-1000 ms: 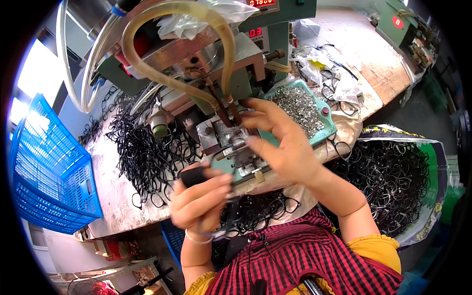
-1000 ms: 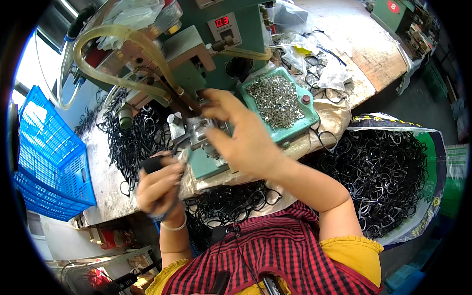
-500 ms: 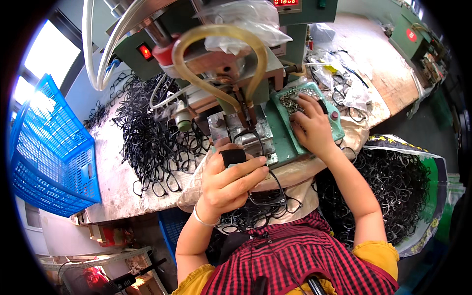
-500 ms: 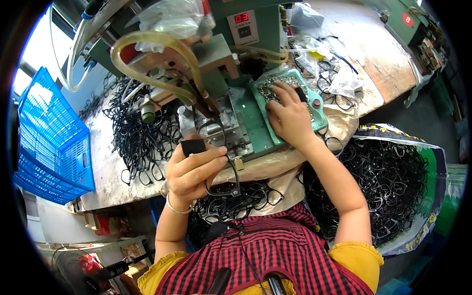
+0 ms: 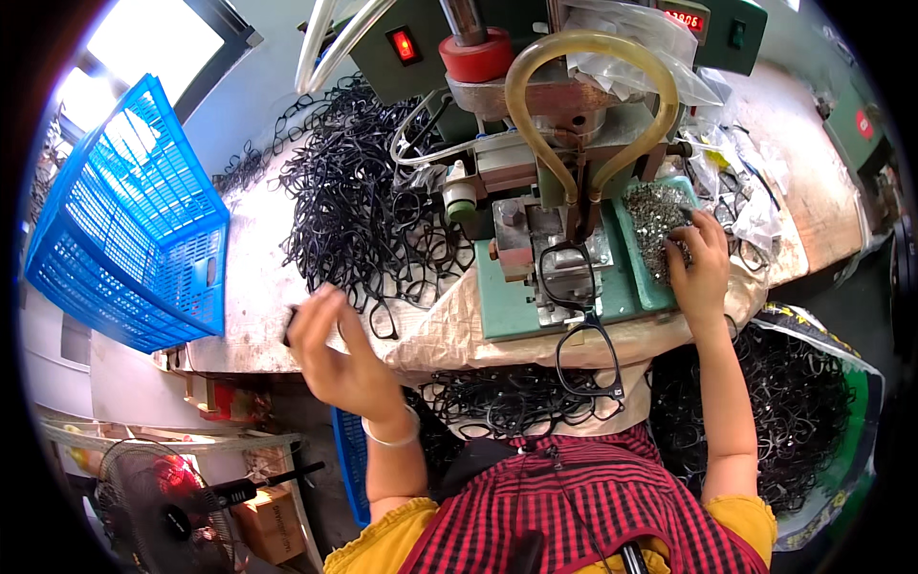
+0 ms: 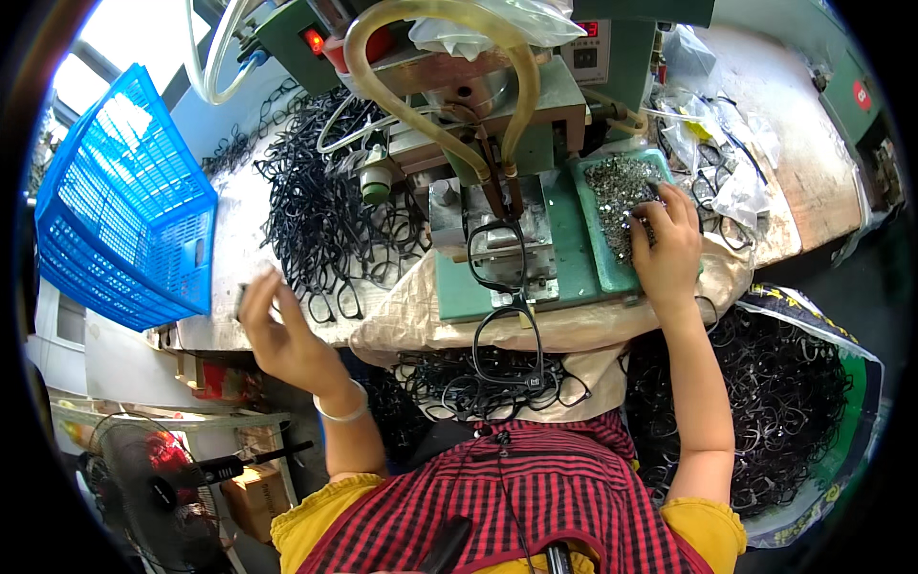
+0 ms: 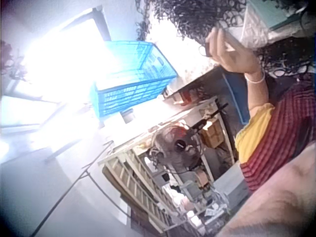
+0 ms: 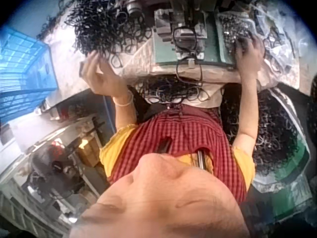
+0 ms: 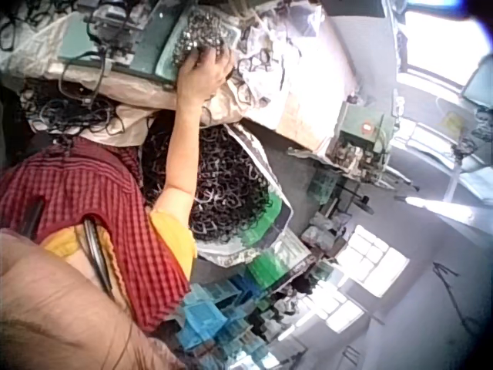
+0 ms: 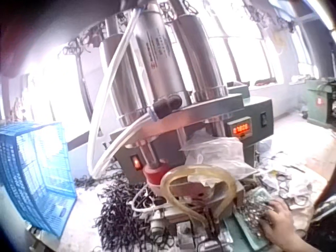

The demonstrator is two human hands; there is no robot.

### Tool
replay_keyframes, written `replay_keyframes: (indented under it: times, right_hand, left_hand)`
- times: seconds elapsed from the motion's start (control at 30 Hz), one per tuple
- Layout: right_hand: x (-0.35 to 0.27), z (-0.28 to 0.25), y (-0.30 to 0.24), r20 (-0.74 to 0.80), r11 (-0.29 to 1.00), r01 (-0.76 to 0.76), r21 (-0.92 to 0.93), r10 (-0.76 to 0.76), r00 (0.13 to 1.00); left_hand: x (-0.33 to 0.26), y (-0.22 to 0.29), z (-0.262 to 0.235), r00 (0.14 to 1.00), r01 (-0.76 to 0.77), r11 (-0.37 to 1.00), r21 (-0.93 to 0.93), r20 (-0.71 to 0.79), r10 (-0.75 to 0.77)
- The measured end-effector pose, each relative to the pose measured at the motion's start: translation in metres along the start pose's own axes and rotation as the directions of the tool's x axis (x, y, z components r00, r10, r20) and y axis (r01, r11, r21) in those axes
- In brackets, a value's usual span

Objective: The person assembles eyeglasses by inserting small metal components into the frame using a press machine. They repeatedly pick up frames, place them in the machine, and add components from a tray.

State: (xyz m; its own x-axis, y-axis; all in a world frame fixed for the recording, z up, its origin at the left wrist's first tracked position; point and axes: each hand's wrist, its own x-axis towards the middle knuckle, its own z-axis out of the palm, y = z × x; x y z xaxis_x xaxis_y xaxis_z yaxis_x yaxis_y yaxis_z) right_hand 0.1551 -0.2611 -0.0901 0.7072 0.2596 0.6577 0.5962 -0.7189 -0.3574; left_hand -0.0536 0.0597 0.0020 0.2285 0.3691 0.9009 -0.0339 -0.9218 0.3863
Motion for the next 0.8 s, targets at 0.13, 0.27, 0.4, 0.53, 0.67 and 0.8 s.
replay_keyframes:
  times: [0.13,0.27,0.4,0.53,0.67,0.8]
  right_hand:
    - [0.018,0.005,-0.023,-0.063,0.994,-0.064,0.093,0.07,0.996]
    - [0.018,0.014,-0.02,-0.126,0.981,-0.115,0.156,0.135,0.983]
    - [0.0,-0.006,-0.011,-0.157,0.945,-0.223,0.237,0.264,0.952]
    - [-0.031,-0.023,0.002,-0.03,0.773,-0.419,0.477,0.49,0.871]
    - [-0.01,-0.032,-0.035,0.104,0.677,-0.387,0.626,0.42,0.902]
    - [0.036,-0.015,-0.087,-0.016,0.737,-0.055,0.674,0.09,0.996]
  left_hand:
    - [0.019,-0.02,0.018,0.969,-0.071,0.98,0.184,0.245,0.024]
    - [-0.022,-0.055,0.068,0.844,-0.241,0.891,0.385,0.536,-0.003]
    - [-0.064,-0.084,0.102,0.787,-0.269,0.784,0.559,0.597,-0.156]
    - [-0.051,-0.097,0.083,0.926,-0.072,0.951,0.299,0.375,-0.048]
    - [-0.043,-0.09,0.082,0.877,0.076,0.965,0.251,0.445,-0.184]
    - [-0.062,-0.104,0.096,0.614,-0.118,0.821,0.559,0.69,-0.382]
